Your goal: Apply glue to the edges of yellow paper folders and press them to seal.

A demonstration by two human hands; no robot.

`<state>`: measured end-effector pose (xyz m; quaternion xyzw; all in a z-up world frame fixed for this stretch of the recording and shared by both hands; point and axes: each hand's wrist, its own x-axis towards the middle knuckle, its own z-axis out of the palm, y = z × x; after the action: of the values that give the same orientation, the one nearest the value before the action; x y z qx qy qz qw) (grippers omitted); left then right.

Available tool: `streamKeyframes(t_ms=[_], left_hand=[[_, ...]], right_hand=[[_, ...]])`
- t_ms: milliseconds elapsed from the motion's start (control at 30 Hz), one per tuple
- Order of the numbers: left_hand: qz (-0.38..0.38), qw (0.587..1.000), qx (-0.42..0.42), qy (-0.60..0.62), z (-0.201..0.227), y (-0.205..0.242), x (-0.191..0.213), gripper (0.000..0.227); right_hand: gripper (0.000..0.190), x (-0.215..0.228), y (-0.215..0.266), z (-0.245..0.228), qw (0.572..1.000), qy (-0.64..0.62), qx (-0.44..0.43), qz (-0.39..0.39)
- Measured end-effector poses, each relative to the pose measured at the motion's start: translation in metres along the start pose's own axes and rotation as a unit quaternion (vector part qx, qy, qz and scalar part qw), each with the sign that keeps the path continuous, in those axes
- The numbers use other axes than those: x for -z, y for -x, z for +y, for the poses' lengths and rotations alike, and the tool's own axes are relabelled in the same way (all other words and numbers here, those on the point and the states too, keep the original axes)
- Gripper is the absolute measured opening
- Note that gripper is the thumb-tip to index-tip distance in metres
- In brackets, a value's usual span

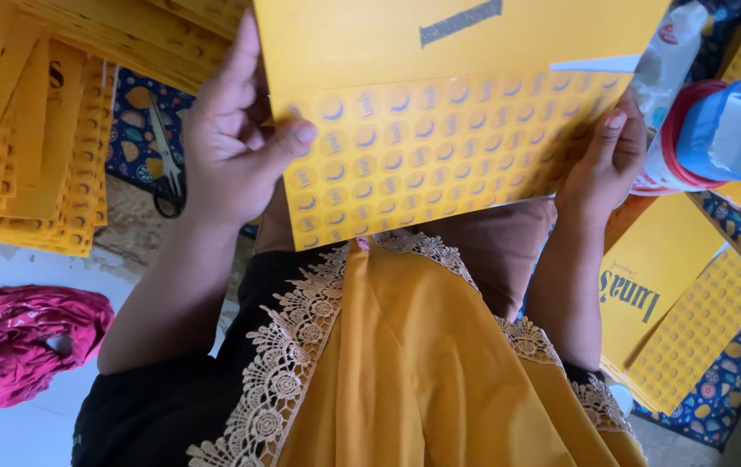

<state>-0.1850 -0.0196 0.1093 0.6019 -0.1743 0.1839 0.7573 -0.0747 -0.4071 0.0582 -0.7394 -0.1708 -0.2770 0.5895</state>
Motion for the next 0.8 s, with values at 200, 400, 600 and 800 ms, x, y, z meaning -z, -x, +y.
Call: streamKeyframes(t_ms=[200,400,600,800], left_hand=[[-0.017,0.999,-0.042,-0.013,0.004,0.006,-0.012,0.084],[0.057,0.94,-0.135,-0.307,0.0,0.008,-0.011,0.081],[0.105,0.883,-0.133,-0.438,-0.025,0.003,0.012,0.075],[0.147,0.83,-0.108,-0.528,-0.069,0.012,0.03,0.074]], right_hand=[[0.047,-0.006,0.006,0.012,0.995,-0.093,-0.022,0.028],[0.043,-0.008,0.017,0.033,0.987,-0.159,-0.012,0.032],[0.04,-0.012,0.028,0.01,0.997,-0.076,0.003,0.017],[0.04,-0.012,0.044,0.023,0.999,-0.037,0.011,0.033]])
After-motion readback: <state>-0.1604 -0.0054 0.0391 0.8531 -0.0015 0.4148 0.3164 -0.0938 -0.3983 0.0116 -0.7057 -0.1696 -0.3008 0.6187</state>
